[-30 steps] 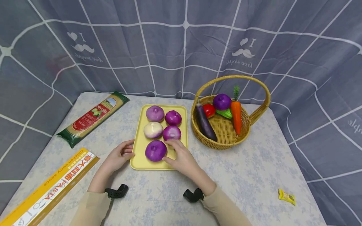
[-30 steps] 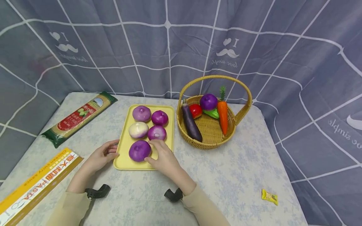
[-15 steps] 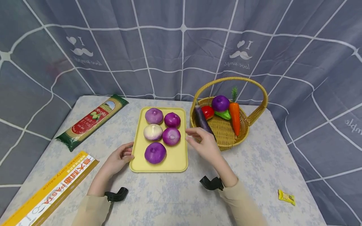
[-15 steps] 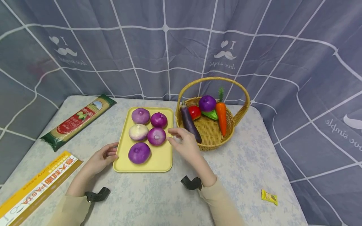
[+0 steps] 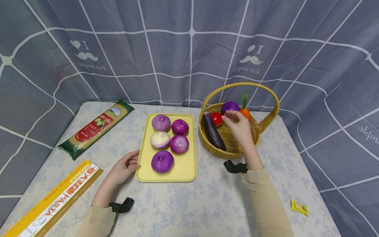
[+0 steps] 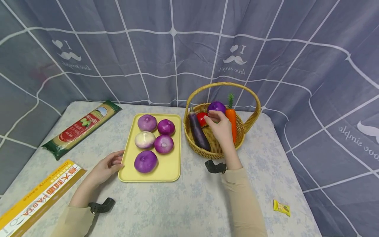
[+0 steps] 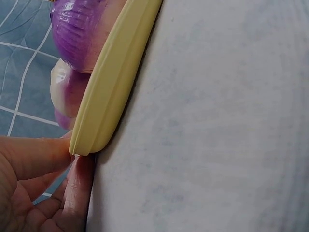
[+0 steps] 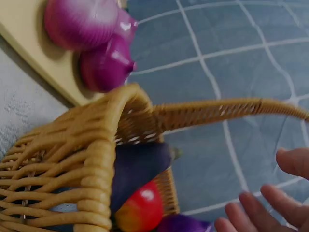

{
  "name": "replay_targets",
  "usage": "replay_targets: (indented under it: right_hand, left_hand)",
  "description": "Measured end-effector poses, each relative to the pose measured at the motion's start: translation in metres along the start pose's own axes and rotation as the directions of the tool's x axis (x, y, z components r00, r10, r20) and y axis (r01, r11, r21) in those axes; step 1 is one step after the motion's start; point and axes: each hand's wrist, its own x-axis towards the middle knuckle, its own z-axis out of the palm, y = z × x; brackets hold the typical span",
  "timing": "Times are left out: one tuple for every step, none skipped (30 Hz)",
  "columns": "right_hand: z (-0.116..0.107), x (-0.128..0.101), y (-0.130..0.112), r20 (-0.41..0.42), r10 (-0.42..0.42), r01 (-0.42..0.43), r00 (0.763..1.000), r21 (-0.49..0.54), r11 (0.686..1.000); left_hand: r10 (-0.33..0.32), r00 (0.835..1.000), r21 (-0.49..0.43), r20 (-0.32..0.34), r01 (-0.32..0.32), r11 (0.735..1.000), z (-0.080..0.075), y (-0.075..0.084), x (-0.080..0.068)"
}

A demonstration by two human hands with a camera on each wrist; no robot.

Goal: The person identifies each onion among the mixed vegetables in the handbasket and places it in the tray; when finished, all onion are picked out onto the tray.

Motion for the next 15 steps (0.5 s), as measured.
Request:
replay_targets:
  right_hand:
    - [0.000, 0.004, 0.002, -0.015, 0.029, -0.029, 0.999, -0.001, 1.000]
    - [0.000, 0.007, 0.003, -0.031, 0.056, -0.056, 0.998, 0.003, 0.998]
    - [0.000, 0.010, 0.005, -0.046, 0.081, -0.081, 0.996, 0.006, 0.997]
    - [0.001, 0.013, 0.006, -0.065, 0.102, -0.101, 0.993, 0.015, 0.995]
    - [0.001, 0.015, 0.007, -0.082, 0.118, -0.117, 0.990, 0.024, 0.993]
    - [0.002, 0.018, 0.007, -0.099, 0.134, -0.130, 0.986, 0.038, 0.991]
    - [0.002, 0.021, 0.008, -0.118, 0.147, -0.141, 0.982, 0.053, 0.989]
    - [0.003, 0.024, 0.009, -0.137, 0.162, -0.154, 0.977, 0.069, 0.986]
    - [0.003, 0.027, 0.009, -0.157, 0.181, -0.170, 0.971, 0.081, 0.982]
    - [0.003, 0.030, 0.009, -0.174, 0.200, -0.186, 0.964, 0.096, 0.978]
    - [0.004, 0.032, 0.010, -0.187, 0.221, -0.203, 0.957, 0.109, 0.973]
    - [0.004, 0.035, 0.011, -0.201, 0.246, -0.226, 0.948, 0.117, 0.967]
    - [0.005, 0.037, 0.012, -0.210, 0.269, -0.247, 0.940, 0.126, 0.961]
    - [0.006, 0.039, 0.012, -0.217, 0.294, -0.269, 0.931, 0.140, 0.953]
    - [0.007, 0.041, 0.013, -0.224, 0.316, -0.286, 0.922, 0.155, 0.946]
  left_hand:
    - [-0.002, 1.000, 0.003, -0.002, 0.002, 1.000, 0.000, 0.000, 0.000]
    - [-0.004, 1.000, 0.005, -0.003, 0.004, 1.000, 0.000, 0.000, 0.000]
    - [-0.005, 1.000, 0.009, -0.005, 0.005, 1.000, 0.000, 0.000, -0.001]
    - [-0.006, 1.000, 0.015, -0.006, 0.006, 1.000, 0.000, 0.000, -0.001]
    - [-0.007, 1.000, 0.019, -0.008, 0.007, 1.000, 0.000, 0.000, -0.001]
    - [-0.007, 1.000, 0.020, -0.008, 0.007, 1.000, 0.000, 0.000, -0.002]
    - [-0.007, 1.000, 0.021, -0.009, 0.007, 1.000, 0.001, 0.000, -0.002]
    - [-0.006, 1.000, 0.022, -0.011, 0.006, 1.000, 0.001, 0.000, -0.002]
    - [-0.004, 1.000, 0.024, -0.011, 0.004, 1.000, 0.001, 0.000, -0.002]
    - [-0.002, 1.000, 0.024, -0.011, 0.002, 1.000, 0.001, -0.001, -0.002]
    - [0.001, 1.000, 0.024, -0.011, 0.000, 1.000, 0.001, -0.001, -0.002]
    - [0.005, 1.000, 0.024, -0.011, -0.005, 1.000, 0.001, -0.001, -0.001]
    - [0.010, 1.000, 0.025, -0.012, -0.010, 1.000, 0.001, -0.002, -0.001]
    - [0.015, 1.000, 0.026, -0.013, -0.014, 1.000, 0.001, -0.002, -0.001]
    - [0.019, 1.000, 0.029, -0.014, -0.019, 0.999, 0.001, -0.002, 0.000]
